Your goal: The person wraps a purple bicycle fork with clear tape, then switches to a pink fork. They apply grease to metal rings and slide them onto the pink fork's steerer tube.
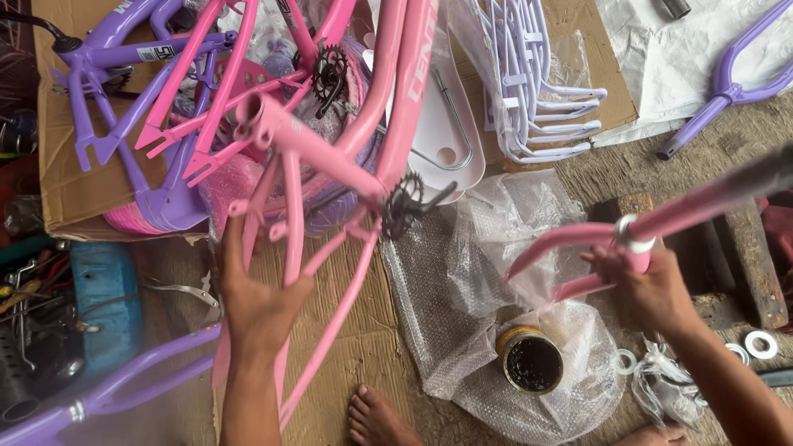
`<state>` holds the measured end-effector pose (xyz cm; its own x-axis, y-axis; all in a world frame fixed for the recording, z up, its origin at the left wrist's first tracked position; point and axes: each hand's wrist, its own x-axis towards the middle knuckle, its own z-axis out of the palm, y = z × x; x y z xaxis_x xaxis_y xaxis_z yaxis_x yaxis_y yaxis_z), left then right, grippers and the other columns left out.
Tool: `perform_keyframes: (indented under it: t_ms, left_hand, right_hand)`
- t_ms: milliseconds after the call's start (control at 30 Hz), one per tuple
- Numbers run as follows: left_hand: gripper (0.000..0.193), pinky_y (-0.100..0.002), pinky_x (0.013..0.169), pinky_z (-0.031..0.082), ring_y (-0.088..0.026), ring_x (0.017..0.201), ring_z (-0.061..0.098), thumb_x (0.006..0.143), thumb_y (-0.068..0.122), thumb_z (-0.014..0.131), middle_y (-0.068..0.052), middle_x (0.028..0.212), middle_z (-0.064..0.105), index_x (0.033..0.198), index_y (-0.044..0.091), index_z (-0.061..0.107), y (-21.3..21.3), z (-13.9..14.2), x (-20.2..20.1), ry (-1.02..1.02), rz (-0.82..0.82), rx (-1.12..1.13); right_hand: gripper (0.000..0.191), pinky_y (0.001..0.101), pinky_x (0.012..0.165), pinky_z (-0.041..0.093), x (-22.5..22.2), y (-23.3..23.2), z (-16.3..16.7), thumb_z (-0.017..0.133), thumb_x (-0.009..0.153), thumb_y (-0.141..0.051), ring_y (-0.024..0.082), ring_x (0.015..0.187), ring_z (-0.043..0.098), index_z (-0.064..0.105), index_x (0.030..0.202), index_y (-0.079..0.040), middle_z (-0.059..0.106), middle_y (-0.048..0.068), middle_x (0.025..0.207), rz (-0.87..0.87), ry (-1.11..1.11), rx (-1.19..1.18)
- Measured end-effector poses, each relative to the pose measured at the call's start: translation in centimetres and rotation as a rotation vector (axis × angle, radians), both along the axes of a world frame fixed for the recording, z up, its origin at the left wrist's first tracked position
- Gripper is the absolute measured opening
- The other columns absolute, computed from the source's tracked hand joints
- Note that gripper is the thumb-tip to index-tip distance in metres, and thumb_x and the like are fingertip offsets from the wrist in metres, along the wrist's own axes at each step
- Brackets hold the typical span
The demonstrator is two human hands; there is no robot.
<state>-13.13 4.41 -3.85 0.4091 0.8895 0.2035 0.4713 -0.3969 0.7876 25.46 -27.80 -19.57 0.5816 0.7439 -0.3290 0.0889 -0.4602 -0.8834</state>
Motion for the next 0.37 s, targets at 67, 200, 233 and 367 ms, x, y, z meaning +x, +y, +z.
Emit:
perform_keyframes:
  t_ms: [67, 200, 233, 367]
  left_hand:
    - [0.111, -0.042, 0.113, 0.040, -0.029, 0.143, 0.045, 0.059, -0.002, 0.075, -0.017, 0.152, 0.048, 0.161, 0.003, 0.032, -2.3, 0.8, -1.3, -0.033, 0.039, -0.109]
    - [0.111, -0.040, 0.105, 0.047, -0.027, 0.133, 0.048, 0.055, -0.002, 0.072, -0.014, 0.135, 0.054, 0.159, 0.006, 0.034, -6.2, 1.8, -3.2, -0.047, 0.060, -0.153]
    - [0.111, -0.040, 0.108, 0.045, -0.027, 0.131, 0.048, 0.054, -0.004, 0.072, -0.014, 0.133, 0.054, 0.158, 0.006, 0.036, -7.0, 1.8, -3.7, -0.014, 0.058, -0.118]
    - [0.110, -0.046, 0.120, 0.034, -0.030, 0.138, 0.047, 0.055, -0.002, 0.075, -0.014, 0.142, 0.047, 0.157, 0.008, 0.033, -9.4, 0.0, -4.3, 0.022, 0.013, -0.015]
  right_hand:
    - [0.027, 0.0347, 0.084, 0.064, 1.3, 0.9, 0.6, 0.060, 0.100, -0.021, 0.012, 0.096, 0.076, 0.067, 0.088, 0.003, 0.075, 0.011, 0.084, 0.010, -0.056, 0.077]
    - [0.022, 0.0421, 0.091, 0.062, 2.3, 1.9, 2.2, 0.061, 0.105, -0.017, 0.015, 0.086, 0.073, 0.064, 0.093, 0.001, 0.065, 0.008, 0.081, -0.077, 0.027, 0.178]
    - [0.020, 0.0428, 0.093, 0.063, 2.4, 2.2, 2.4, 0.060, 0.106, -0.017, 0.014, 0.082, 0.070, 0.063, 0.095, 0.000, 0.064, 0.007, 0.082, -0.111, 0.018, 0.210]
    - [0.033, 0.0479, 0.097, 0.065, 1.8, 1.7, 1.7, 0.062, 0.116, -0.017, 0.013, 0.077, 0.058, 0.060, 0.091, 0.004, 0.058, 0.006, 0.078, -0.235, -0.004, 0.311]
